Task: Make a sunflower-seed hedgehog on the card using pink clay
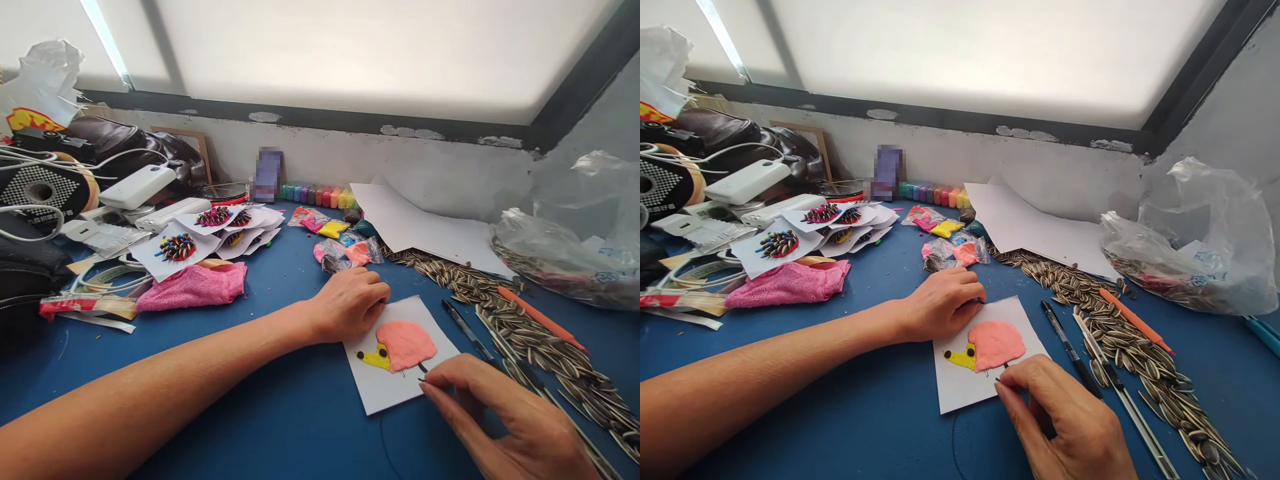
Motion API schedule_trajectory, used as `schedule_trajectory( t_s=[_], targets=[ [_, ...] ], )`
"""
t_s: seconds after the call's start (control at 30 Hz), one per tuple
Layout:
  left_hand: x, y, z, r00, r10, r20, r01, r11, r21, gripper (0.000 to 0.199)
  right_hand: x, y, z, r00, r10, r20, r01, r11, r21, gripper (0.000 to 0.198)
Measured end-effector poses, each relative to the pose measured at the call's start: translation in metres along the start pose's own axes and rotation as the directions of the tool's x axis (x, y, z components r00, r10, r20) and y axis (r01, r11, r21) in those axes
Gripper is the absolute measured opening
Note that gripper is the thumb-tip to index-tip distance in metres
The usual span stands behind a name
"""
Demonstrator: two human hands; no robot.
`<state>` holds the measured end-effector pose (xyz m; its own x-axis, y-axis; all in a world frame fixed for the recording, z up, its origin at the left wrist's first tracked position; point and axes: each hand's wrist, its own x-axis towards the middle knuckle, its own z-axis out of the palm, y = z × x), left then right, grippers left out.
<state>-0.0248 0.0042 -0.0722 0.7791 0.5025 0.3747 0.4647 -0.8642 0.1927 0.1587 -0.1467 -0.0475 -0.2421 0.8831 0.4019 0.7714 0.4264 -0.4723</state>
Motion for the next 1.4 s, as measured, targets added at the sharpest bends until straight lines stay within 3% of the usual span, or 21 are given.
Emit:
schedule_trajectory(
  t_s=[0.57,0.93,1.23,1.4],
  targets=[
    [0.001,0.004,0.001,0.999,0.011,0.053,-0.016,0.996,0.088,0.022,0.002,0.007,0.015,0.975,-0.209,0.073,0.221,0.905,-0.363,0.017],
    [0.0,0.003,0.002,0.999,0.032,0.035,-0.036,0.992,0.119,0.025,-0.007,0.007,0.013,0.97,-0.221,0.103,0.244,0.888,-0.391,0.015],
    [0.001,0.003,0.003,0.997,0.069,0.032,-0.072,0.993,0.093,0.025,-0.001,0.007,0.019,0.971,-0.238,0.02,0.228,0.899,-0.373,0.02],
    [0.0,0.003,0.004,0.996,0.083,0.015,-0.084,0.992,0.092,0.024,-0.002,0.007,0.018,0.971,-0.237,0.046,0.235,0.889,-0.393,0.015]
  ],
)
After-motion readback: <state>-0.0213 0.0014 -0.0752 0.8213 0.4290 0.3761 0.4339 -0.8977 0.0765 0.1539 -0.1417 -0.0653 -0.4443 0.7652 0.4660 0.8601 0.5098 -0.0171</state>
